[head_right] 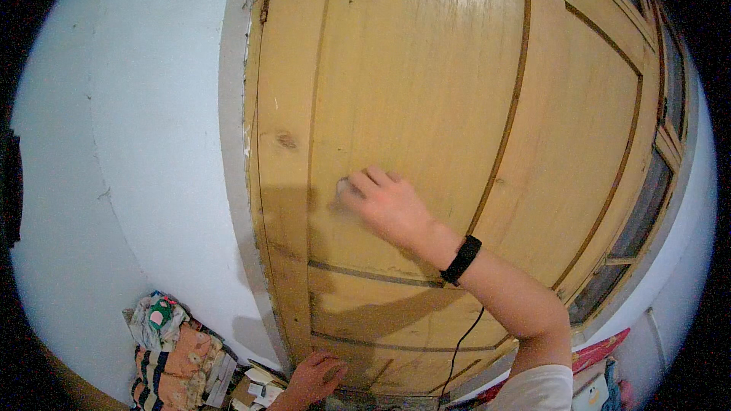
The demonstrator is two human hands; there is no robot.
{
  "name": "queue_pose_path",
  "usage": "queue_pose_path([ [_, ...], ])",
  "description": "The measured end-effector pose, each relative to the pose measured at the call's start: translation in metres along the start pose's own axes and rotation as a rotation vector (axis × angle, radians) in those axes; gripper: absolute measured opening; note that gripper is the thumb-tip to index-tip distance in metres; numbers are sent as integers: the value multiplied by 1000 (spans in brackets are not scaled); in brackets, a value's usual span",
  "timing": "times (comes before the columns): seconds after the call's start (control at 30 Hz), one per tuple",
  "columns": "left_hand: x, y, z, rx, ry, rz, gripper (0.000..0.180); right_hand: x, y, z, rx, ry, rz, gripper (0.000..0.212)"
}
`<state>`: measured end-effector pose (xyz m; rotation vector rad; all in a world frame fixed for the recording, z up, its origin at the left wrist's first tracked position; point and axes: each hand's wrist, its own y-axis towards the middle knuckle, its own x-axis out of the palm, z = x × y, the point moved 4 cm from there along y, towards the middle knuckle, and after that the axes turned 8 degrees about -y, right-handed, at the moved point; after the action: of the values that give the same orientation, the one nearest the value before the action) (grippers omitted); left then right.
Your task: The person sands the surface of a wooden wardrobe door by hand using a piece of sandpaper, moving it back and forth over different areas of the wood.
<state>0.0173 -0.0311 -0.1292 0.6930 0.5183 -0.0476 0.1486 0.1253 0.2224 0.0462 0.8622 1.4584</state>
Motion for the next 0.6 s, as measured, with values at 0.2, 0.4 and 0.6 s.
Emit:
queue_pose_path([
  [0.2,-5,1,4,-7,-18,11,18,-37,26,32,97,79,95,52],
  [0.4,-8,4,8,-41,-7,8,18,-40,34,62,197,20,180,54],
  [0.6,-6,4,2,-35,-12,23,18,-30,20,39,158,-9,93,49],
])
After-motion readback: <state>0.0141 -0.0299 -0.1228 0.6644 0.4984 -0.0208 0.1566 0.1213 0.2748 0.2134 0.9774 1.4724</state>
